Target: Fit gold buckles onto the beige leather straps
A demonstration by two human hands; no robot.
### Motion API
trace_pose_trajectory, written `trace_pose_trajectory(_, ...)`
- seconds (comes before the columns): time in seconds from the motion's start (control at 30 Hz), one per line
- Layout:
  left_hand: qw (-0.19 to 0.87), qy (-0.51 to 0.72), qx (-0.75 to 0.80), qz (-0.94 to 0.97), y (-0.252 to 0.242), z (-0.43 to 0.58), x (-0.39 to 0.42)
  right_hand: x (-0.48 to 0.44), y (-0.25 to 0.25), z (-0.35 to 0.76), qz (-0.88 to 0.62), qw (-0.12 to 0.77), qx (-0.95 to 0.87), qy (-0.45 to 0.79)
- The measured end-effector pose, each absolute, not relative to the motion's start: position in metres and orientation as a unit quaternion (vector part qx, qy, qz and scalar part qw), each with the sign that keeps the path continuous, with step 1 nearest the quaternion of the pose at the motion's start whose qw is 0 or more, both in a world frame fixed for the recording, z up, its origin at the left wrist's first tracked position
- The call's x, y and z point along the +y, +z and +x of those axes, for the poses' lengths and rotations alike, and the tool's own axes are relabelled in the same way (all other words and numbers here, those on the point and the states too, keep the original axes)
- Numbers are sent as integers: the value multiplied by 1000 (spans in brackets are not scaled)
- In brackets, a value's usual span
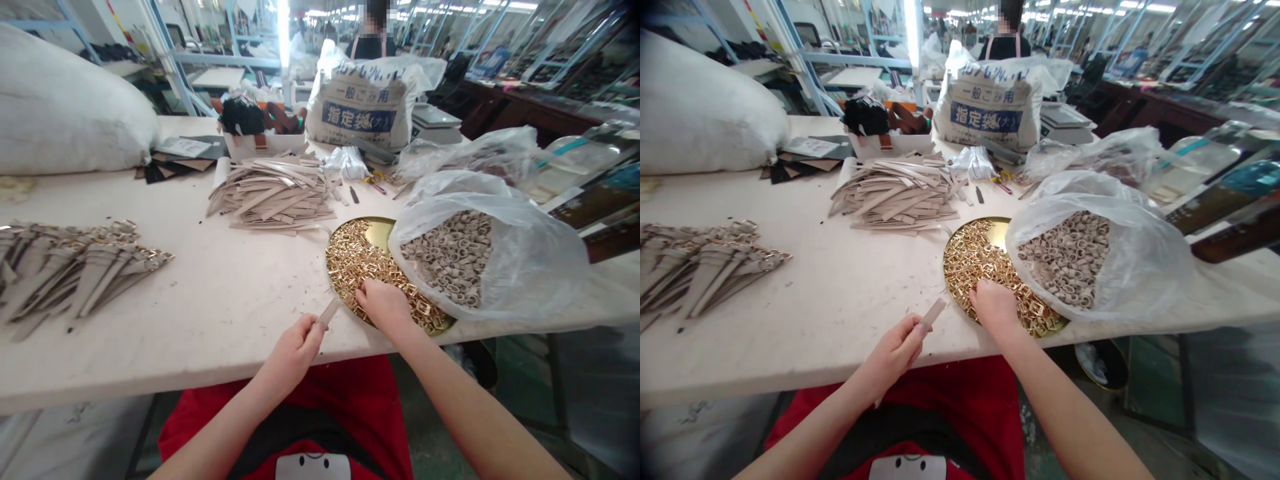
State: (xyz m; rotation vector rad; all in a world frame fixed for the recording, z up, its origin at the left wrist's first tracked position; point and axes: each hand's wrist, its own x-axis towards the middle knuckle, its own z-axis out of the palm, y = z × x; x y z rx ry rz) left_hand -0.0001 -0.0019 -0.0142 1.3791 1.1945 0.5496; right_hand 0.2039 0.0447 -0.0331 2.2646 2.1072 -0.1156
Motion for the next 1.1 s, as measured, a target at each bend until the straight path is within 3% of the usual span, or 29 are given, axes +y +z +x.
trace_pose_trajectory(0.33, 536, 230, 504, 638, -11, 4, -18, 55, -42, 198, 761, 6, 645, -73)
trace_pose_trajectory(0.6, 532, 266, 508, 623, -10, -12, -31, 43, -35, 224, 737, -152, 638, -163)
trace_pose_trajectory(0.87, 556, 305, 488, 599, -2, 14, -11, 25, -15, 234, 630, -352, 568, -395)
trace_pose_trajectory(1.0, 637, 340, 446, 529, 4, 33, 2, 11, -9, 207, 489, -456, 450, -592)
trace_pose_trajectory(1.1, 710, 340, 403, 466, 5, 37, 2, 2, -10, 188, 404, -485, 348, -693)
